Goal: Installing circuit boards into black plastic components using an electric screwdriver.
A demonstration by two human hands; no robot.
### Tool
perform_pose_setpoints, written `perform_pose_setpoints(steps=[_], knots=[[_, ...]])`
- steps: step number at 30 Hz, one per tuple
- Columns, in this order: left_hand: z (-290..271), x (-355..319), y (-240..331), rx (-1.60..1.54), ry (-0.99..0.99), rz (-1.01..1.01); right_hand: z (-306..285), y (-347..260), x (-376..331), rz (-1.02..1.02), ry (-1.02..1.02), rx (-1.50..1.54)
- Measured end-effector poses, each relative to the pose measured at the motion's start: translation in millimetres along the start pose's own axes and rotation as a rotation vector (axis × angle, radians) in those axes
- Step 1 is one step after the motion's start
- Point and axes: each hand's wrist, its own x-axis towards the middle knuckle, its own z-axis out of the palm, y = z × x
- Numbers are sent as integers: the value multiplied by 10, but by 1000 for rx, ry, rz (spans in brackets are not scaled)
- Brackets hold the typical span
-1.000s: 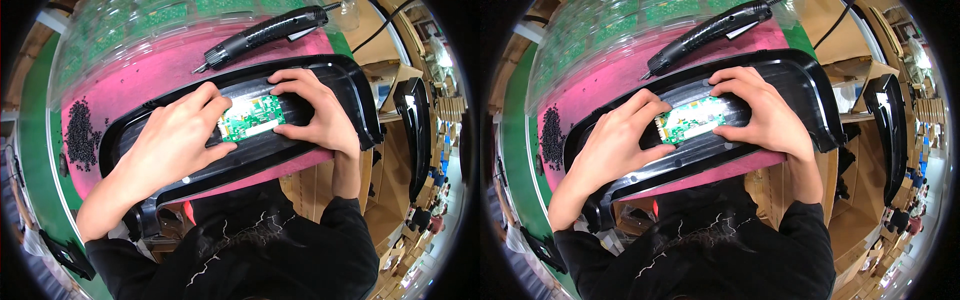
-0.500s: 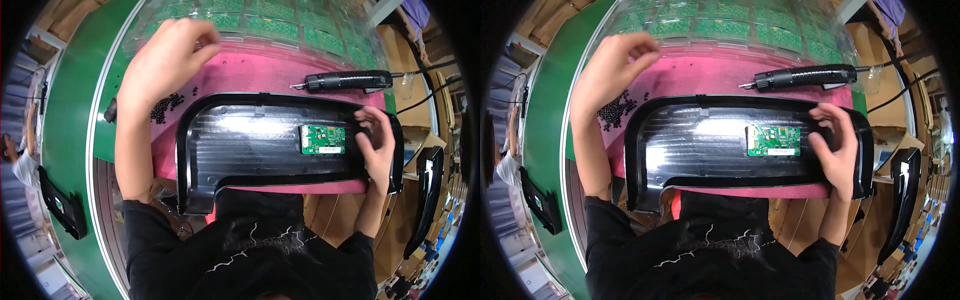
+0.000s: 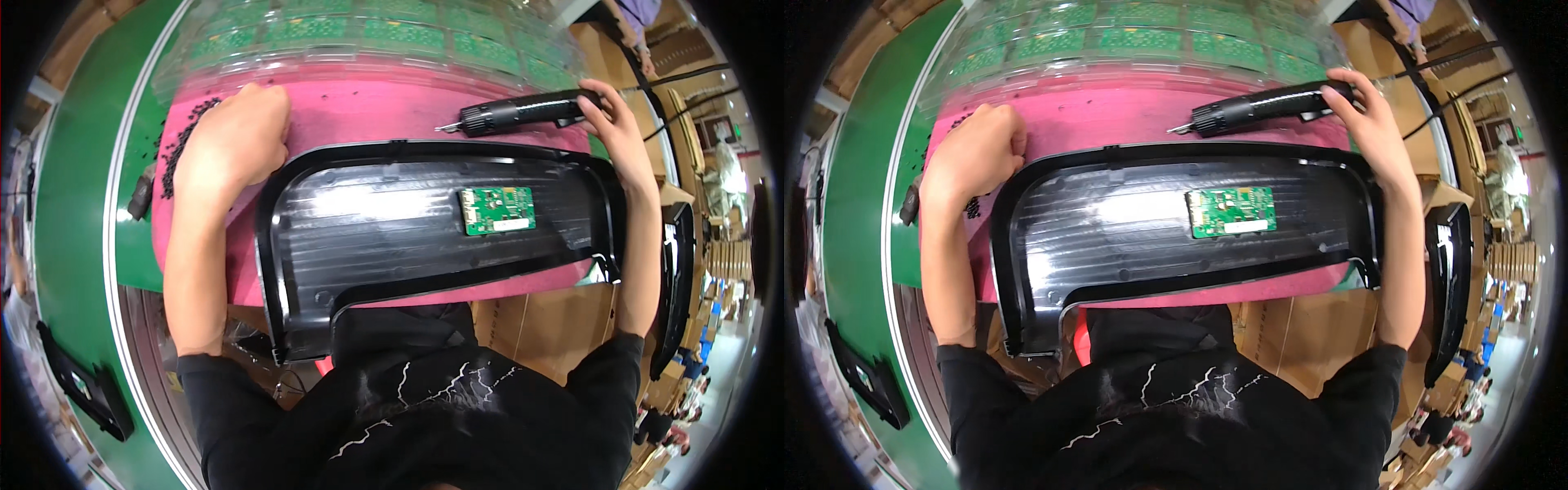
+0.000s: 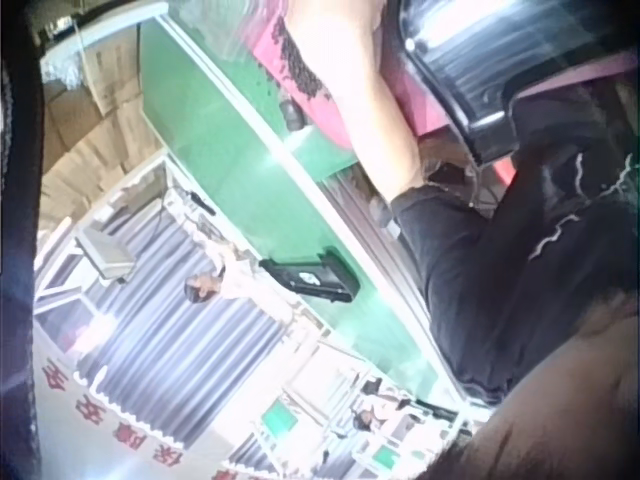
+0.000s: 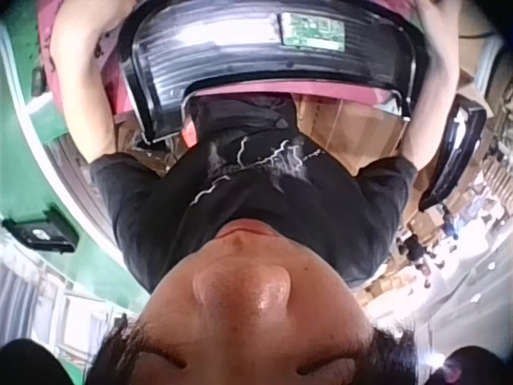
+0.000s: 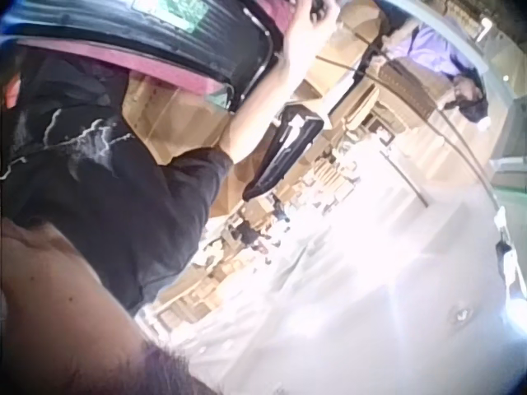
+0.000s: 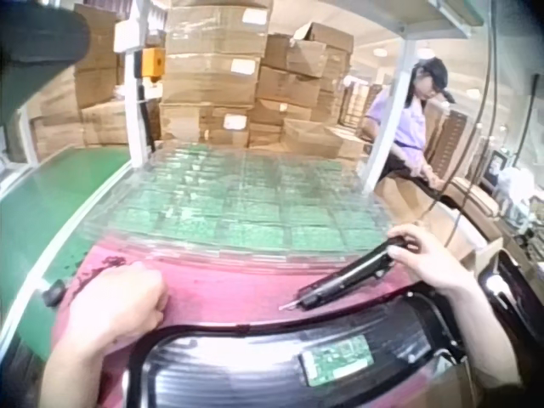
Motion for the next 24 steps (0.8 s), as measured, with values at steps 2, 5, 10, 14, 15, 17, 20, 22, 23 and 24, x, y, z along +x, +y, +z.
perform_pose_setpoints(steps=[2,5,10,14,15,17,20,22,23,24], knots=[[-26,37,12,-5,-45,-19,155,-127,44,-52,152,97],[-77,55,15,-47,-106,-67,422,-394,8,-312,478,321],[-40,-20,-11,-83,48,58,904,-740,-119,-466,272,684],[-84,48,19,-166,-43,34,960,-994,-217,54,10,1167],[-29,64,-27,-134,-46,83,956,-892,-187,50,13,1171],[-31,84,-17,-99,-45,138,957,-743,-128,-90,-302,1701],[-79,65,18,-103,-106,43,962,-1000,-293,-164,118,1433],[-128,78,23,-229,-74,61,766,-731,-235,-386,-198,1431],[-179,74,78,-227,-74,56,743,-756,-283,-384,-164,1473],[-244,73,164,-336,20,35,718,-747,-343,-369,-172,1529]])
